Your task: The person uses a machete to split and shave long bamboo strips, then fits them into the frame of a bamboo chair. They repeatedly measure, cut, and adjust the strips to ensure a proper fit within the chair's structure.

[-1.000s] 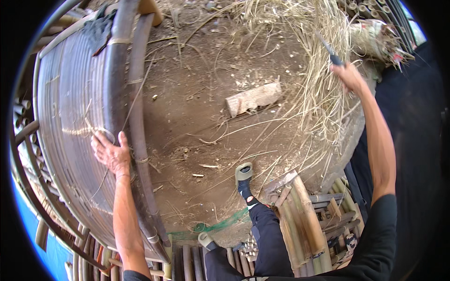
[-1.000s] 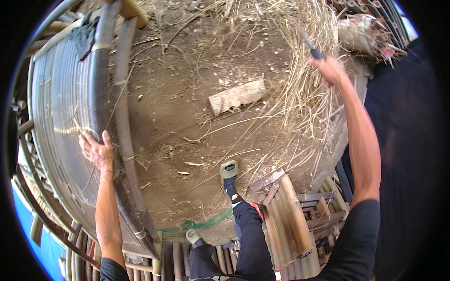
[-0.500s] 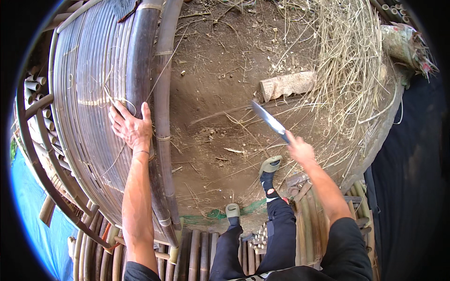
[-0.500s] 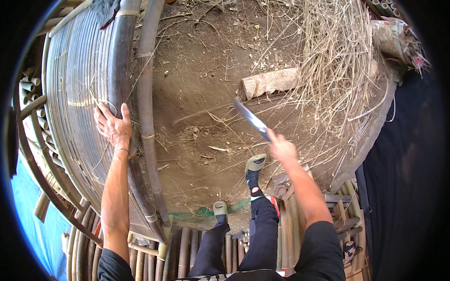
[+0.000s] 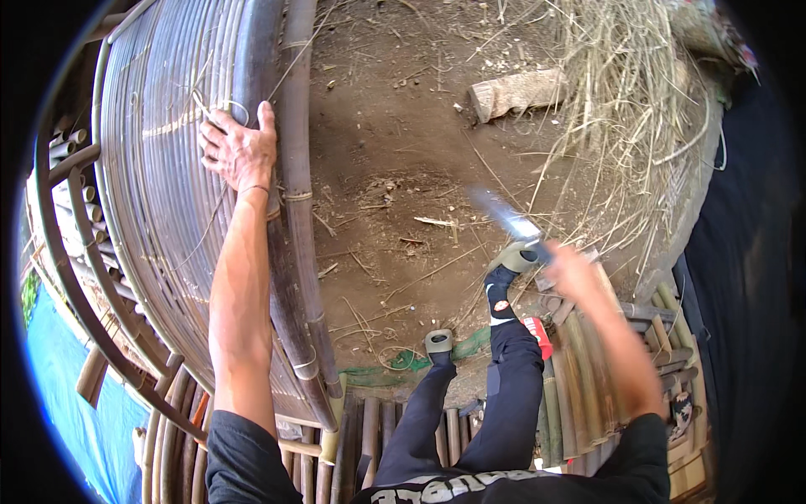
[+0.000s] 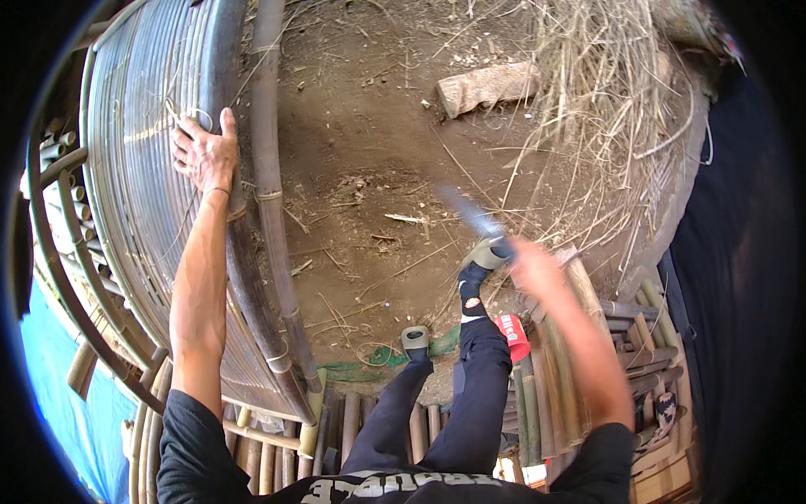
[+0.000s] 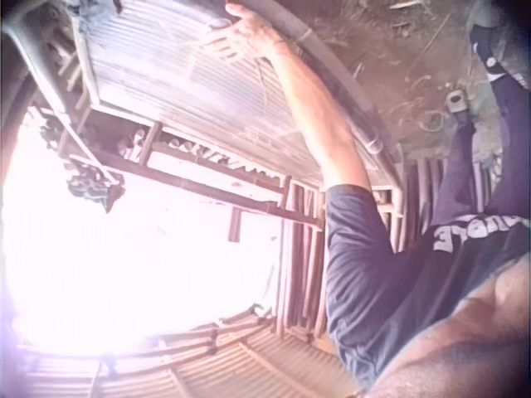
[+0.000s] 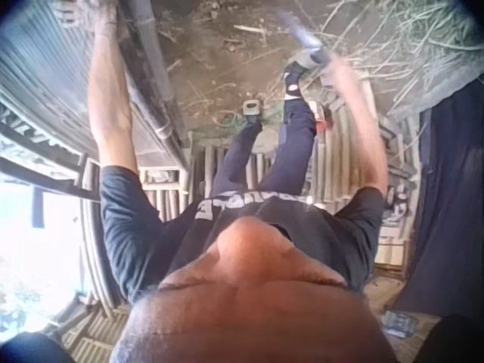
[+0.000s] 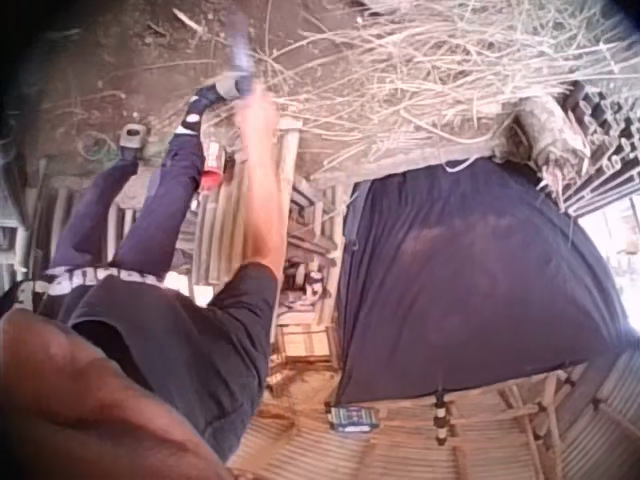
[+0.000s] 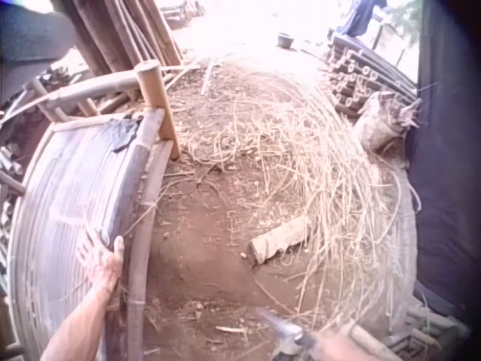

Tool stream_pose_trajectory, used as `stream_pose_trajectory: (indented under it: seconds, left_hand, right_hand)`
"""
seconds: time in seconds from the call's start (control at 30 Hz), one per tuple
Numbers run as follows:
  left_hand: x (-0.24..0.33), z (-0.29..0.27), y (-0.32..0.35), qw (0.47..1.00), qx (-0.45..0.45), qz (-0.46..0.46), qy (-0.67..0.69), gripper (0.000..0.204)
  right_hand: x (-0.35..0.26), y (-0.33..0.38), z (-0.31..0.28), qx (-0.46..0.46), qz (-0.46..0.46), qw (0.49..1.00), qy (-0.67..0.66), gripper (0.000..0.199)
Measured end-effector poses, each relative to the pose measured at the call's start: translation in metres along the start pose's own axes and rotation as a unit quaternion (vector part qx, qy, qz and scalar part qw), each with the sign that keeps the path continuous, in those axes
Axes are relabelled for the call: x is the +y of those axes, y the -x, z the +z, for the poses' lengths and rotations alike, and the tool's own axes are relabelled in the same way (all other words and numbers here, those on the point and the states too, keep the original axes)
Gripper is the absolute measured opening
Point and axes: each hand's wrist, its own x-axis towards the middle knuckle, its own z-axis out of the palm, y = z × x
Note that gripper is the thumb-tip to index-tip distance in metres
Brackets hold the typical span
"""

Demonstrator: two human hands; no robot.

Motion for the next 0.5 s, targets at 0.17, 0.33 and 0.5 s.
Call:
stream_pose_trajectory:
  seconds: [0.17, 0.33, 0.5]
  left_hand:
    - [-0.001, 0.005, -0.001, 1.0, 0.004, 0.003, -0.031, 0.095]
    - [-0.008, 0.013, -0.003, 0.999, 0.009, 0.009, -0.047, 0.091]
    - [-0.012, 0.016, -0.006, 0.998, -0.015, 0.0, -0.062, 0.091]
  right_hand:
    - [-0.071, -0.001, 0.167, -0.224, -0.121, 0.96, 0.114, 0.052]
    - [0.043, -0.053, 0.122, -0.282, -0.047, 0.9, 0.327, 0.029]
    - [0.179, -0.114, -0.09, -0.153, 0.086, 0.83, 0.53, 0.023]
